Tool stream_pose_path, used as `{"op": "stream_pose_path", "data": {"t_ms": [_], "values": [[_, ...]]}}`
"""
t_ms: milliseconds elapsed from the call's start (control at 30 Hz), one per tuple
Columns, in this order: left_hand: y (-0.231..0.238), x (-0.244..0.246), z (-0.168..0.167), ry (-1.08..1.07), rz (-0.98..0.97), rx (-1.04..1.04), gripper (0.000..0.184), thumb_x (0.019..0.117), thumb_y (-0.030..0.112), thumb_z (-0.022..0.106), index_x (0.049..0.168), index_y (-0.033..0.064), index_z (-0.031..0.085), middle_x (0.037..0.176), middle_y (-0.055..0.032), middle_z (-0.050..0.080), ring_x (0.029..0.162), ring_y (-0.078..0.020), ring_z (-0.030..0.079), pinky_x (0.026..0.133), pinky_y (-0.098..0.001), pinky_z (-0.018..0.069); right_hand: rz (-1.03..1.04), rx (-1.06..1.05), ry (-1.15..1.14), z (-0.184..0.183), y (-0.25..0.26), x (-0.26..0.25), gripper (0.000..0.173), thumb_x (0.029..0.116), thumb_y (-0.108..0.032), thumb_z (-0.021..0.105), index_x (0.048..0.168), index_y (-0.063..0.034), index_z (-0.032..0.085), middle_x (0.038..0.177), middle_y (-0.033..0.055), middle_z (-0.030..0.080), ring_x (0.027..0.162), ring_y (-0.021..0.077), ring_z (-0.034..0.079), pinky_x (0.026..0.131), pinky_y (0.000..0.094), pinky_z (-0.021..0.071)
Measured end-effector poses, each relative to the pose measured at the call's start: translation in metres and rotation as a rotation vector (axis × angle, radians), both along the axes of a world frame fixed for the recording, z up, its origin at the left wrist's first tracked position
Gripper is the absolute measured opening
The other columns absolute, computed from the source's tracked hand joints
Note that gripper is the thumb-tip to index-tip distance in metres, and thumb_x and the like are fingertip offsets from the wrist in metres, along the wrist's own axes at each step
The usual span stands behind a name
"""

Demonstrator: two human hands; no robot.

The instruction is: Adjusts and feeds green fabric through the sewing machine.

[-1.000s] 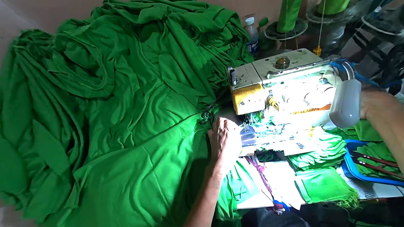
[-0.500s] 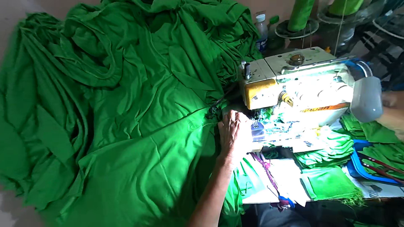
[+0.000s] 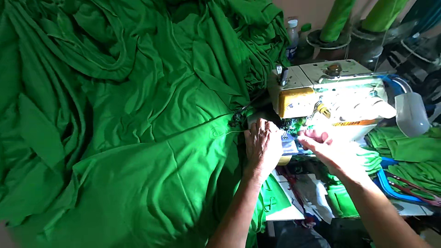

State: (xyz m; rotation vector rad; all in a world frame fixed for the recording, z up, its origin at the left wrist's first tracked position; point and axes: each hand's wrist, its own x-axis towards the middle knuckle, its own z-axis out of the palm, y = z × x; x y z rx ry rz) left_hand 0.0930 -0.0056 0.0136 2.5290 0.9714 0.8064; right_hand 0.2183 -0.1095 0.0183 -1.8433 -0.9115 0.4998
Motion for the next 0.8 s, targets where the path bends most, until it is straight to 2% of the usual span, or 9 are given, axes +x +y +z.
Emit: {"op": "stream_pose_path", "data": {"t_ms": [33, 100, 167, 233, 400, 567, 700, 800], "values": [[0.000, 0.000, 0.000, -0.008, -0.012, -0.005, 0.018, 0.1005, 0.016, 0.061, 0.103, 0.0012, 0.071, 0.115, -0.0201, 0.064, 0.112, -0.0383, 0.059, 0.090, -0.0553, 0.0452, 0.000, -0.008, 0.017, 0.001, 0.003, -0.002, 0.017, 0.1006, -0.011, 0.064, 0.111, 0.0025, 0.068, 0.092, 0.0065, 0.067, 0.078, 0.0074, 0.060, 0.075, 0.0280, 0.0517], [0.000, -0.001, 0.002, 0.007, -0.025, -0.029, 0.018, 0.1011, 0.017, 0.060, 0.105, 0.0017, 0.070, 0.116, -0.0197, 0.064, 0.113, -0.0377, 0.059, 0.090, -0.0542, 0.0457, -0.011, -0.017, 0.050, 0.003, 0.009, -0.004, 0.014, 0.1016, -0.012, 0.063, 0.105, -0.0002, 0.069, 0.085, 0.0020, 0.065, 0.071, 0.0039, 0.056, 0.068, 0.0235, 0.0475], [-0.001, -0.003, 0.005, 0.034, -0.033, -0.045, 0.019, 0.1024, 0.017, 0.058, 0.107, 0.0021, 0.069, 0.119, -0.0194, 0.063, 0.115, -0.0373, 0.058, 0.091, -0.0535, 0.0454, -0.056, -0.007, 0.130, 0.006, 0.016, -0.002, 0.015, 0.1013, -0.012, 0.063, 0.088, -0.0067, 0.068, 0.068, -0.0071, 0.061, 0.049, -0.0038, 0.043, 0.048, 0.0141, 0.0364], [-0.002, -0.003, 0.005, 0.047, -0.030, -0.043, 0.020, 0.1031, 0.018, 0.058, 0.108, 0.0021, 0.069, 0.120, -0.0191, 0.062, 0.117, -0.0372, 0.057, 0.093, -0.0530, 0.0447, -0.107, -0.006, 0.236, 0.013, 0.020, -0.001, 0.018, 0.1011, -0.012, 0.063, 0.083, -0.0085, 0.064, 0.062, -0.0082, 0.061, 0.040, -0.0043, 0.035, 0.040, 0.0130, 0.0290], [-0.003, -0.003, 0.006, 0.032, -0.025, -0.051, 0.019, 0.1022, 0.017, 0.059, 0.108, 0.0015, 0.069, 0.122, -0.0194, 0.063, 0.119, -0.0372, 0.057, 0.097, -0.0532, 0.0434, -0.254, -0.105, 0.326, 0.027, 0.033, -0.006, 0.007, 0.0984, -0.010, 0.066, 0.094, -0.0077, 0.061, 0.063, -0.0044, 0.064, 0.042, -0.0023, 0.042, 0.040, 0.0134, 0.0316], [-0.004, -0.005, 0.007, 0.029, -0.047, -0.064, 0.021, 0.1026, 0.016, 0.057, 0.111, 0.0014, 0.069, 0.124, -0.0198, 0.062, 0.121, -0.0374, 0.056, 0.099, -0.0531, 0.0426, -0.396, -0.184, 0.370, 0.034, 0.044, -0.018, 0.011, 0.0977, -0.011, 0.067, 0.104, -0.0069, 0.059, 0.070, -0.0023, 0.063, 0.048, -0.0016, 0.048, 0.041, 0.0140, 0.0311], [-0.002, -0.006, 0.005, 0.008, -0.055, -0.047, 0.022, 0.1023, 0.017, 0.058, 0.111, 0.0004, 0.069, 0.122, -0.0204, 0.063, 0.119, -0.0374, 0.057, 0.096, -0.0527, 0.0439, -0.424, -0.166, 0.337, 0.029, 0.050, -0.020, 0.007, 0.0970, -0.007, 0.067, 0.097, -0.0058, 0.061, 0.067, -0.0030, 0.060, 0.047, -0.0017, 0.048, 0.041, 0.0140, 0.0316], [-0.003, -0.005, 0.006, 0.019, -0.062, -0.055, 0.023, 0.1027, 0.017, 0.057, 0.113, 0.0005, 0.069, 0.123, -0.0206, 0.062, 0.120, -0.0381, 0.056, 0.096, -0.0530, 0.0437, -0.405, -0.137, 0.287, 0.026, 0.047, -0.021, 0.011, 0.0977, -0.007, 0.066, 0.090, -0.0048, 0.059, 0.062, -0.0037, 0.055, 0.046, -0.0008, 0.048, 0.042, 0.0138, 0.0355]]}}
